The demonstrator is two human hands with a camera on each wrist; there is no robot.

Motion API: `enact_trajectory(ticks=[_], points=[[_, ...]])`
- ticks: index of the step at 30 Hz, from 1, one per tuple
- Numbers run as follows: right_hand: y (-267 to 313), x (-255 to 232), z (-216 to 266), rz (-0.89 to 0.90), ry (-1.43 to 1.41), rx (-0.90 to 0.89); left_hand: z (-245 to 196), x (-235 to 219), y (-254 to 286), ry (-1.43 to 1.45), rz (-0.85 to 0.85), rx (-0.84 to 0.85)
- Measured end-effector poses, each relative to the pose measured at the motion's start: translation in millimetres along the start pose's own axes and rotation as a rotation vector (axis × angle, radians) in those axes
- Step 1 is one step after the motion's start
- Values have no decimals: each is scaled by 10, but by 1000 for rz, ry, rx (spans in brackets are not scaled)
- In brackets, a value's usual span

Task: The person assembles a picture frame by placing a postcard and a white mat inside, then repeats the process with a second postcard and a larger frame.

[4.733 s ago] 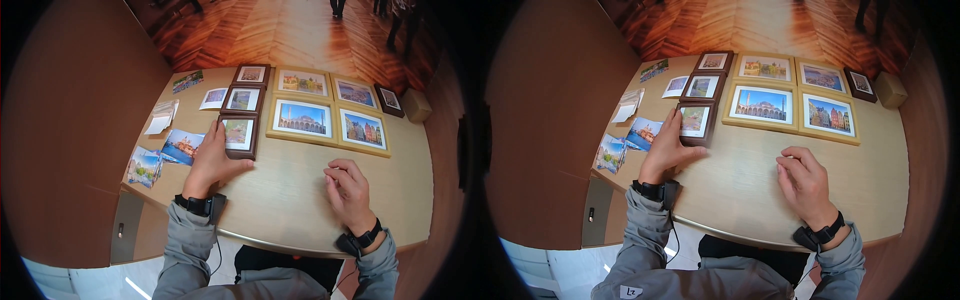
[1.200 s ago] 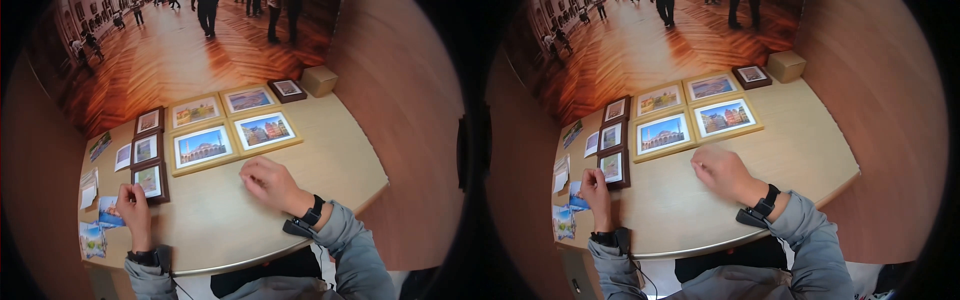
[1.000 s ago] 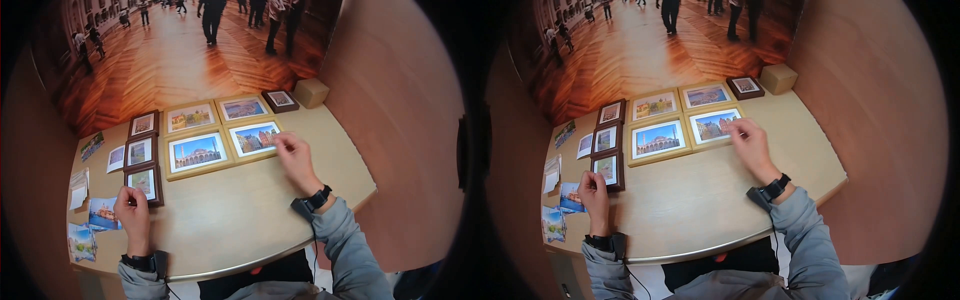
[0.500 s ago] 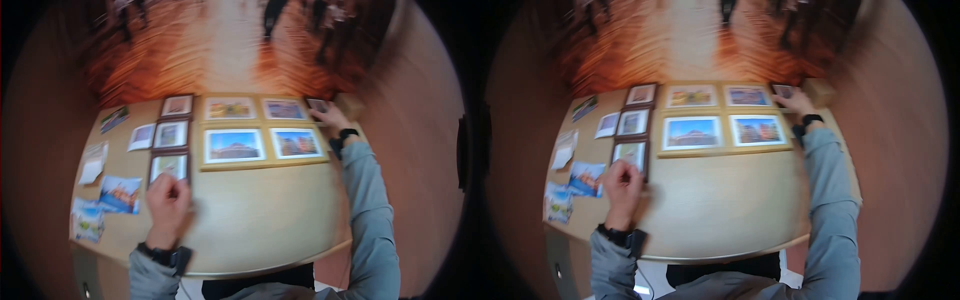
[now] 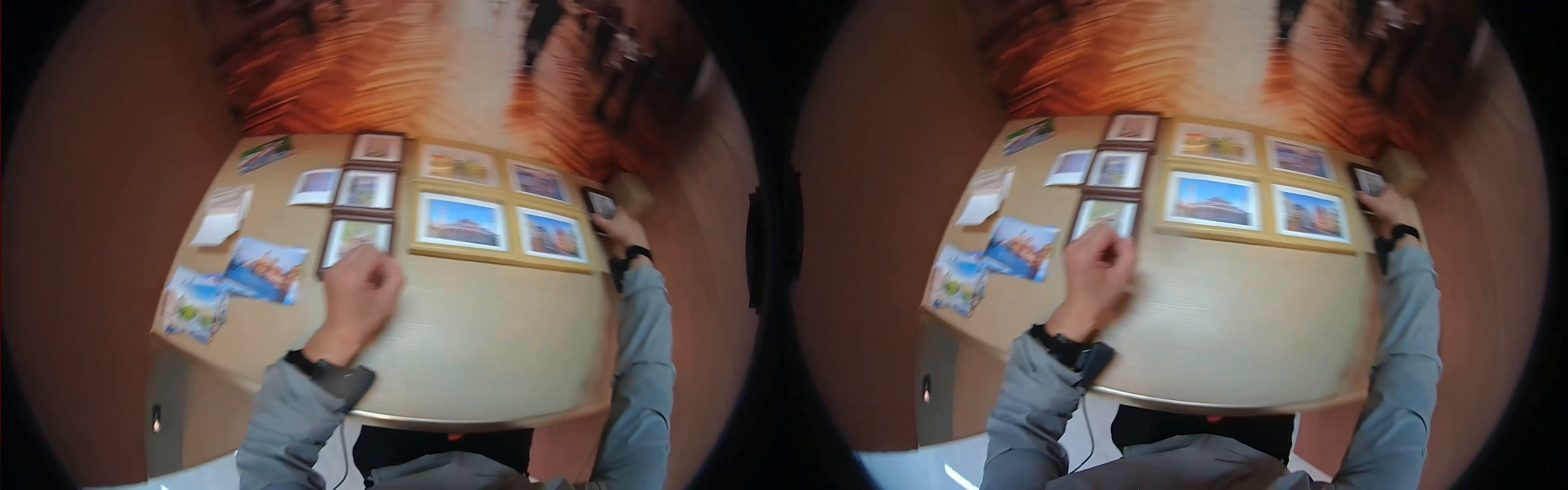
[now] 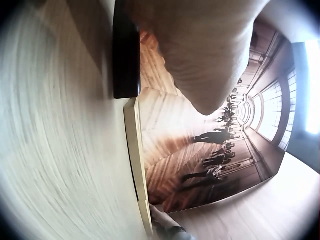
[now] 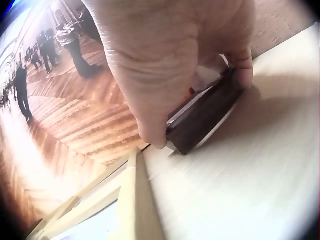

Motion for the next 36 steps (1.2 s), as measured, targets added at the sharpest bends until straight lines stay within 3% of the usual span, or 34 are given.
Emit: enact_trajectory(ticks=[1, 4, 5, 6, 17, 21, 25, 29, 34, 36], points=[[66, -61, -22, 5, 108, 53, 58, 29, 24, 21, 19, -61], [196, 112, -453, 92, -135, -42, 62, 42, 16, 54, 37, -65], [365, 92, -515, 15, -97, -23, 118, 66, 31, 91, 32, -57], [541, 51, -523, -56, -59, -13, 142, 73, 37, 108, 38, -75], [2327, -426, -518, 34, -7, -89, 137, 58, 18, 271, 78, -172], [2969, -601, -106, 79, -62, -162, 108, 70, 25, 297, 102, -174], [3405, -807, 632, 207, -274, -270, 157, 86, 37, 278, 108, -191], [3483, -850, 1263, 440, -358, -319, 195, 87, 45, 260, 97, -210], [3191, -642, 1619, 484, -555, -423, 156, 89, 31, 190, 129, -160], [3096, -664, 1638, 659, -683, -279, 80, 58, 31, 194, 146, -211]])
Point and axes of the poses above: each hand's wrist, its own y-axis away from the middle knuckle, its own x-axis out of the palm, z = x × y, the point moved 3 cm from there along -y, towards the middle knuckle, and after that the axes turned 6 degrees about -z, right-handed, at the moved point
